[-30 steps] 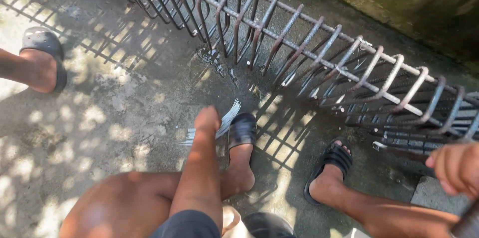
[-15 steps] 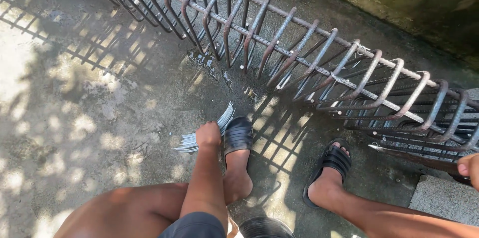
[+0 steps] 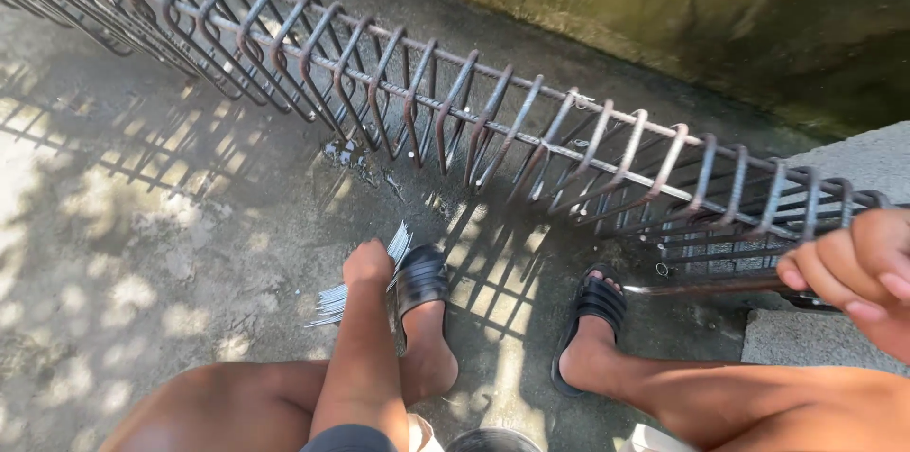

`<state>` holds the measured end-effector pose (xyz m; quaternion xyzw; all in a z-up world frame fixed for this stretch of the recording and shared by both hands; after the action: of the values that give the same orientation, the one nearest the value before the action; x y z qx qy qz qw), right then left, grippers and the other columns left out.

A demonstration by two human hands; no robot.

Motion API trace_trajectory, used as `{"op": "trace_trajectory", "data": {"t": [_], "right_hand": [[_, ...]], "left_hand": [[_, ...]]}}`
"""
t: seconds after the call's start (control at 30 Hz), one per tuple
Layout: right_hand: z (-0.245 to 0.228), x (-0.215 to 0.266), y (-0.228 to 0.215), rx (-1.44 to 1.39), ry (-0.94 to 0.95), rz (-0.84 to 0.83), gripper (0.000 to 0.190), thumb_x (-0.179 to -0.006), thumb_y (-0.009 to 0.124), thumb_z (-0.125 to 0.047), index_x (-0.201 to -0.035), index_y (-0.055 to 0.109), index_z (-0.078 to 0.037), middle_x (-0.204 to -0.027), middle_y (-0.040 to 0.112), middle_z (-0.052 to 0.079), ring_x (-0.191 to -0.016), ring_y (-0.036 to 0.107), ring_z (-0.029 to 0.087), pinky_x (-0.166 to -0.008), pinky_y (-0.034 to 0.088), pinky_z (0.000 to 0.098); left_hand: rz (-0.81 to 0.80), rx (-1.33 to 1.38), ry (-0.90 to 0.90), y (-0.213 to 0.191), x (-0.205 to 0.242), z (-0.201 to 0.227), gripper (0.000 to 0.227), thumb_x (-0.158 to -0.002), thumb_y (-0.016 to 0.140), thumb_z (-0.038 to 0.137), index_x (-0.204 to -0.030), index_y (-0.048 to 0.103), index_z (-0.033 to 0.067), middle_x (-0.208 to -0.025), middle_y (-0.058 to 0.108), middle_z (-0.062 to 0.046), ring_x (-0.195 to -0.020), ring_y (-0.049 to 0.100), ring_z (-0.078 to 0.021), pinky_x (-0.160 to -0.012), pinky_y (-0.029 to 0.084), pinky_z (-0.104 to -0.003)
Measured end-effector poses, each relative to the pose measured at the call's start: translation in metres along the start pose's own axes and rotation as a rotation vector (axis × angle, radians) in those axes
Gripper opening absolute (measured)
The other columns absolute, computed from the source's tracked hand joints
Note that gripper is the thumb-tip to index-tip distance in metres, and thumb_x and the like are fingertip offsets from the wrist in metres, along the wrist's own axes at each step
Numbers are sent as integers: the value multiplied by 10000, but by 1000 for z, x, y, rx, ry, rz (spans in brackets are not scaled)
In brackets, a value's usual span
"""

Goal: Tying steel rebar intersections together using wire and a manual twisting tool

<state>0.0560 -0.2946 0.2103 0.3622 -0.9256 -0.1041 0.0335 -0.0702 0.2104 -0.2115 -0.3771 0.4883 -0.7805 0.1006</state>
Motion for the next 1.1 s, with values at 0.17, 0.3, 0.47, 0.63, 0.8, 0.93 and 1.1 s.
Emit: {"op": "trace_trajectory", "data": {"t": [0.17, 0.3, 0.47, 0.63, 0.8, 0.93, 1.1], "right_hand": [[-25, -13, 39, -188, -49, -44, 393, -1033, 595, -406, -711, 623, -184, -534, 439, -50, -508, 450, 132, -762, 366, 408], [-45, -17, 77, -227, 27, -78, 480, -1004, 578, -420, -718, 629, -39, -584, 439, 39, -608, 463, 230, -749, 365, 438], [-33, -11, 74, -203, 62, -131, 557, -1037, 539, -384, -949, 671, 150, -682, 526, 113, -566, 445, 187, -564, 366, 351], [-4, -8, 50, 1, 183, -115, 630, -988, 506, -355, -1133, 727, 218, -771, 594, 144, -601, 503, 168, -488, 386, 283], [4, -7, 60, 109, 121, -159, 526, -851, 536, -212, -1068, 755, 214, -910, 656, 226, -708, 579, 228, -540, 410, 311], [23, -14, 80, 326, 186, -209, 551, -798, 537, -267, -1107, 800, 107, -1326, 723, 206, -772, 659, 223, -517, 448, 291], [78, -17, 92, 136, 388, -104, 498, -831, 651, -174, -1184, 715, 172, -929, 779, 302, -522, 717, 250, -328, 309, 256]], "left_hand": [[59, -39, -50, -30, 4, 13, 275, -896, 551, 99, -1034, 785, 57, -1088, 772, -151, -1011, 742, -351, -867, 580, -454], [129, -42, 18, -46, 9, 41, 261, -918, 524, 116, -1042, 743, 47, -1063, 769, -173, -993, 740, -367, -848, 580, -476], [-18, -74, 182, -61, 11, 110, 297, -833, 599, 117, -1074, 746, 26, -1107, 753, -184, -1001, 731, -388, -858, 592, -490], [-108, -171, 611, -92, 53, 193, 266, -842, 630, 126, -1060, 783, 137, -1079, 781, -61, -962, 723, -318, -882, 571, -446], [-352, -91, 733, -172, 167, 244, 229, -948, 626, 203, -1094, 771, 101, -951, 782, -41, -794, 726, -162, -767, 573, -338], [-471, 10, 845, -214, 245, 262, 287, -881, 584, 153, -1043, 787, 31, -736, 738, -43, -580, 611, -133, -569, 466, -283], [-863, 88, 853, -194, 286, 275, 317, -977, 559, 295, -1082, 741, 59, -703, 717, -21, -638, 642, -153, -626, 501, -291]]}}
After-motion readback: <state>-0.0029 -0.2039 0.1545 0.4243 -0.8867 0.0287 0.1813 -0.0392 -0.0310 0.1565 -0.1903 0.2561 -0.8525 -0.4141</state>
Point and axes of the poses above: each hand's wrist, its own x-axis away from the middle knuckle, its own y-axis out of the palm, z = x × y, the point moved 7 cm from there along -x, towards the middle knuckle
